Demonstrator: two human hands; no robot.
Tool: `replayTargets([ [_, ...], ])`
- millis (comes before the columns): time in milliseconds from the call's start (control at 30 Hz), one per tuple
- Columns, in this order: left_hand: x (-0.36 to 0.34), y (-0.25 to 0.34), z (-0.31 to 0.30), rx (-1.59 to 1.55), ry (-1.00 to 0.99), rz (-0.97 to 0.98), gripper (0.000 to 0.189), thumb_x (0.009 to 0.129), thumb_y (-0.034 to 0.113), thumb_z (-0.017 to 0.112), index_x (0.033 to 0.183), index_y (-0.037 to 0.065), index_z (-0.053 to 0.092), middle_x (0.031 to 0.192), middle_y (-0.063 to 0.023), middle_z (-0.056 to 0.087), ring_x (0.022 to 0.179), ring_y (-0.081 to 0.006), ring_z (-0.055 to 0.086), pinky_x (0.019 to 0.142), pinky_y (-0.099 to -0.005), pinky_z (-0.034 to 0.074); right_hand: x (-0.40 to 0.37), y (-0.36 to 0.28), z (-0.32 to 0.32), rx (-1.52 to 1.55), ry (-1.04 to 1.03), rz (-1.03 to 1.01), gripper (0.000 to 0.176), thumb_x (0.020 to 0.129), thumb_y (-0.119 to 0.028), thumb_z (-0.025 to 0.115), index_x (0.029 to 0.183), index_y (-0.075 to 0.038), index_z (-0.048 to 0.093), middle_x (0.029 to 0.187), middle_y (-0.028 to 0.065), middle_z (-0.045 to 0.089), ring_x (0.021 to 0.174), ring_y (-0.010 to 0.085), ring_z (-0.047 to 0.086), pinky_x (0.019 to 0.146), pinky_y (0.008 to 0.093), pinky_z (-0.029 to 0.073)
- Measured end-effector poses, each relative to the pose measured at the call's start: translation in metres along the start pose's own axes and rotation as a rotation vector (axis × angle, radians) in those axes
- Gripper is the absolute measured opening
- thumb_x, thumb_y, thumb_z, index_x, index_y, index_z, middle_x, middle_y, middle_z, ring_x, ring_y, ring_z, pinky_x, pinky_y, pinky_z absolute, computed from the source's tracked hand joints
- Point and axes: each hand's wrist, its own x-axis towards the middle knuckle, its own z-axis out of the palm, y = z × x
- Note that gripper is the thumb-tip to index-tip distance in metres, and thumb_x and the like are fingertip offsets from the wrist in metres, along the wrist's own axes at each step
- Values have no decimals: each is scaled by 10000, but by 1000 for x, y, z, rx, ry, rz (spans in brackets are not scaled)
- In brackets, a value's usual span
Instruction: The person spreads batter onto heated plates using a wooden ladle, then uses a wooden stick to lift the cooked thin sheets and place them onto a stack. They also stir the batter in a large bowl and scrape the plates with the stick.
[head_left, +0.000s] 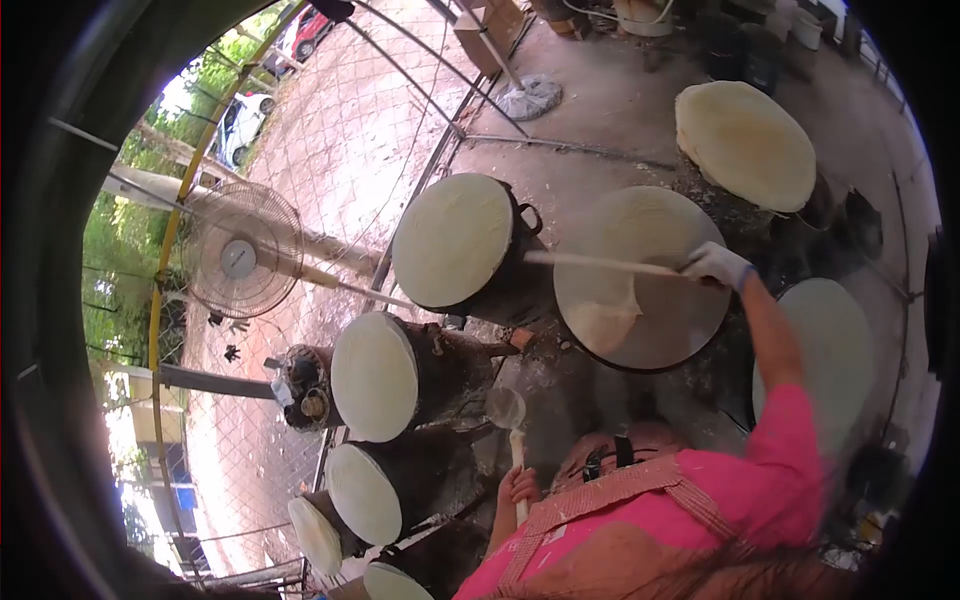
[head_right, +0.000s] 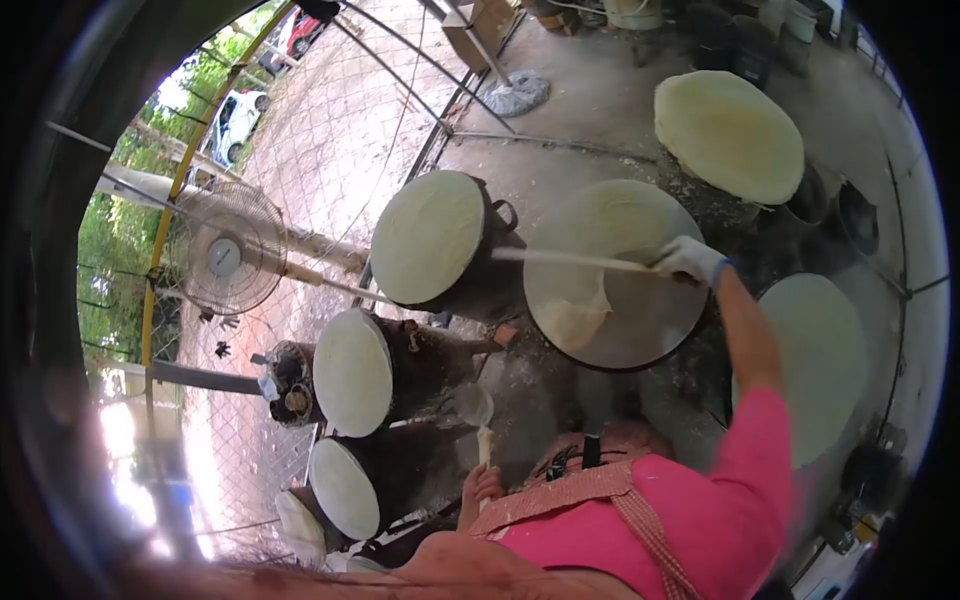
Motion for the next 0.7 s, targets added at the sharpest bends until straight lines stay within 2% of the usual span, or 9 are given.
replayTargets([
  [67,-3,3,2,-13,19,-14,319,918,214,410,631,93,343,470,-11,322,363,-122,319,386,-253,336,1,-11,8,26,33,229,155,692,-177,675,750,-36,645,598,4,554,492,111,509,445,262,392],
  [167,-19,12,7,-40,135,-9,327,918,232,409,628,98,341,465,-12,312,365,-127,317,390,-252,336,-11,122,-16,-409,-258,-758,81,668,-70,632,734,-27,646,588,67,555,503,185,543,466,307,445],
  [200,-24,20,8,-6,175,-32,326,917,229,410,626,100,340,465,-10,309,359,-128,312,374,-257,326,-72,100,-22,-556,-357,-202,62,669,-69,637,701,-16,634,545,65,543,438,170,517,416,296,426],
  [233,-27,30,5,20,213,-57,326,916,227,411,623,103,338,465,-8,306,353,-129,306,358,-262,316,-121,175,-39,-385,-247,-308,87,662,-66,645,729,-12,654,585,69,577,448,137,532,398,273,413],
  [300,-33,72,-12,97,231,-241,331,912,240,417,621,106,338,463,-7,310,337,-129,297,322,-272,291,-245,54,24,-36,246,544,286,649,-129,698,909,-10,694,602,35,576,510,76,553,427,252,420],
  [433,-57,101,-19,117,375,-293,332,903,253,436,620,109,338,456,-9,316,321,-129,290,296,-275,276,-307,153,172,663,668,330,354,746,-123,658,1082,-12,635,609,-27,540,438,59,433,389,223,325],
  [567,-50,92,33,204,474,-261,336,900,265,444,619,108,345,449,-10,315,320,-125,293,295,-270,288,-177,50,336,216,882,75,288,774,-166,674,1025,-25,663,837,38,671,767,100,583,708,262,463],
  [667,-79,79,53,280,552,-193,338,898,271,448,619,108,348,446,-11,314,320,-123,294,295,-268,294,-104,52,377,-345,997,109,263,808,-336,607,919,-109,681,821,171,651,746,281,640,689,379,488],
  [700,-92,78,60,578,344,-256,321,906,244,439,627,109,356,463,2,299,324,-108,293,287,-255,275,-111,46,379,-421,983,192,267,807,-358,599,905,-122,677,801,174,639,735,322,622,666,394,488],
])
